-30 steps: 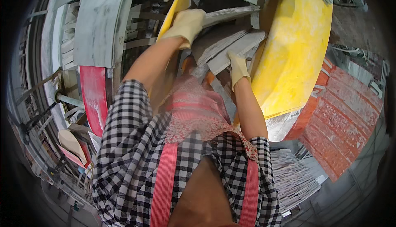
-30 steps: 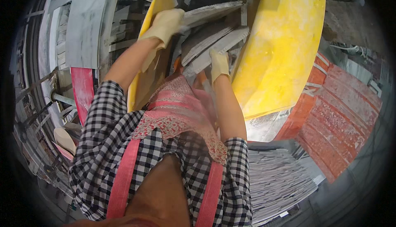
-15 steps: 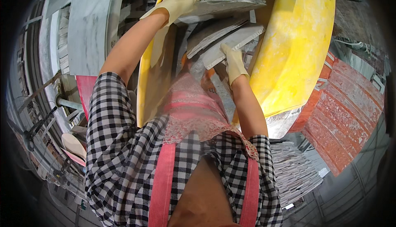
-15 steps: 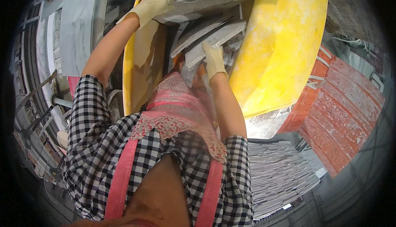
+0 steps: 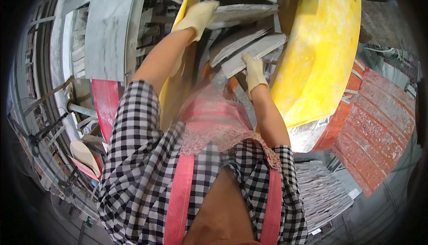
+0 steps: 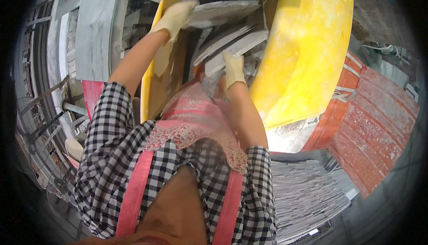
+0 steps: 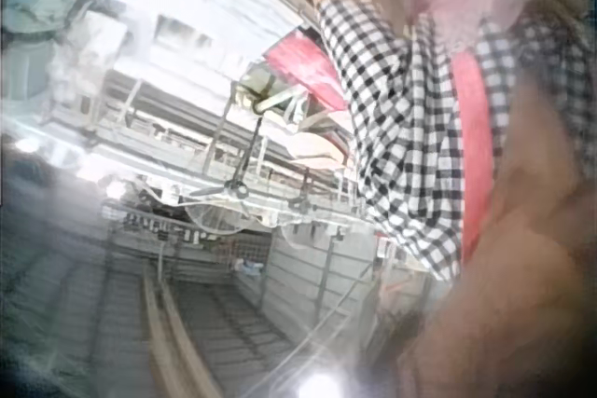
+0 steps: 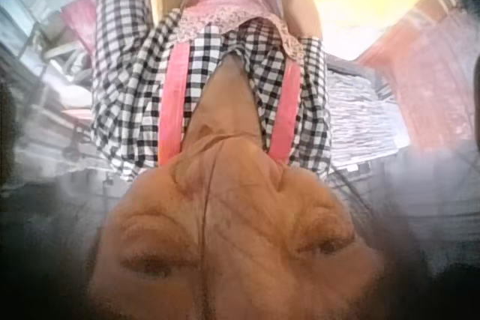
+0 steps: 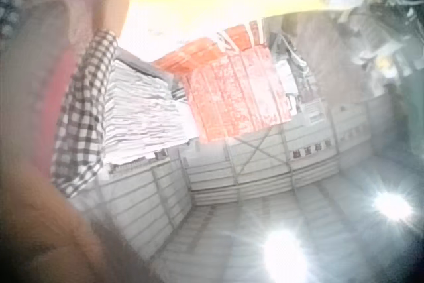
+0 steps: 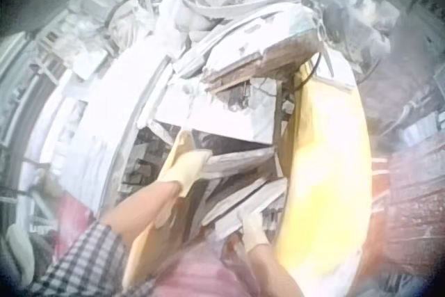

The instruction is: The person repeatedly rubs rectangular tiles against a yellow conveyor belt surface, flipping them to treat both sides. They handle tiles one at a time, stacking finished pieces on the belt and occasionally moving a red stool to adjust their position.

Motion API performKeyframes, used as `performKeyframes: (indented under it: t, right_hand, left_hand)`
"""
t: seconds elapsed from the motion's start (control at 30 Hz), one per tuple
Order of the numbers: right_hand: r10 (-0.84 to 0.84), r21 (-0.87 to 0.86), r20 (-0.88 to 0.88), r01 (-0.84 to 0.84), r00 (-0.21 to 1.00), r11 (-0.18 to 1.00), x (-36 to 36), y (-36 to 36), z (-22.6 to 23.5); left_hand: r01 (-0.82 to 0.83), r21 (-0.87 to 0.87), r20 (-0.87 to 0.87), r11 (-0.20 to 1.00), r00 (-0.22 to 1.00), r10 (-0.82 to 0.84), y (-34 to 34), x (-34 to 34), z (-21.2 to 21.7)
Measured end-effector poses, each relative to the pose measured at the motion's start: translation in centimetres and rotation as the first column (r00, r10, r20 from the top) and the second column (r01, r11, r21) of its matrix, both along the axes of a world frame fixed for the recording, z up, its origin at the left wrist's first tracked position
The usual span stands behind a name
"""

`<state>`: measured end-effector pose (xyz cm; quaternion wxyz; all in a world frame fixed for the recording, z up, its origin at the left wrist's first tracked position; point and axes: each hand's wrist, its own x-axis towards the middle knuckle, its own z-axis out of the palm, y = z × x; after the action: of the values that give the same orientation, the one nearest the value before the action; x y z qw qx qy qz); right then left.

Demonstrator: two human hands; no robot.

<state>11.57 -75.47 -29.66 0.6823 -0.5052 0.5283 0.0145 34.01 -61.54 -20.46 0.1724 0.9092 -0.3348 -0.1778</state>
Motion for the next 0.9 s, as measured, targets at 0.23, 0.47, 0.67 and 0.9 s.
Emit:
performKeyframes:
  t: [0.23, 0.47, 0.67, 0.9]
  right_hand:
    - [-0.032, -0.039, -0.009, 0.031, 0.999, 0.999, -2.0, -0.4, 1.8]
    - [-0.034, -0.003, 0.058, 0.035, 0.998, 0.999, -1.8, -0.5, -0.7]
    - [0.042, 0.1, 0.014, -0.043, 0.999, 0.994, -1.0, -0.4, -2.4]
    - [-0.03, 0.174, 0.122, 0.008, 0.992, 0.985, -1.5, -0.4, 1.6]
  left_hand:
    - [0.035, 0.151, 0.079, 0.988, 0.996, -0.047, -4.8, 0.0, 2.4]
    - [0.289, -0.256, 0.485, 0.922, 0.864, -0.136, -3.1, 1.4, 3.6]
    - [0.275, -0.217, 0.051, 0.937, 0.962, -0.27, 0.5, -8.3, 2.6]
    - [0.255, 0.192, -0.274, 0.948, 0.941, -0.198, 3.1, -15.0, -6.9]
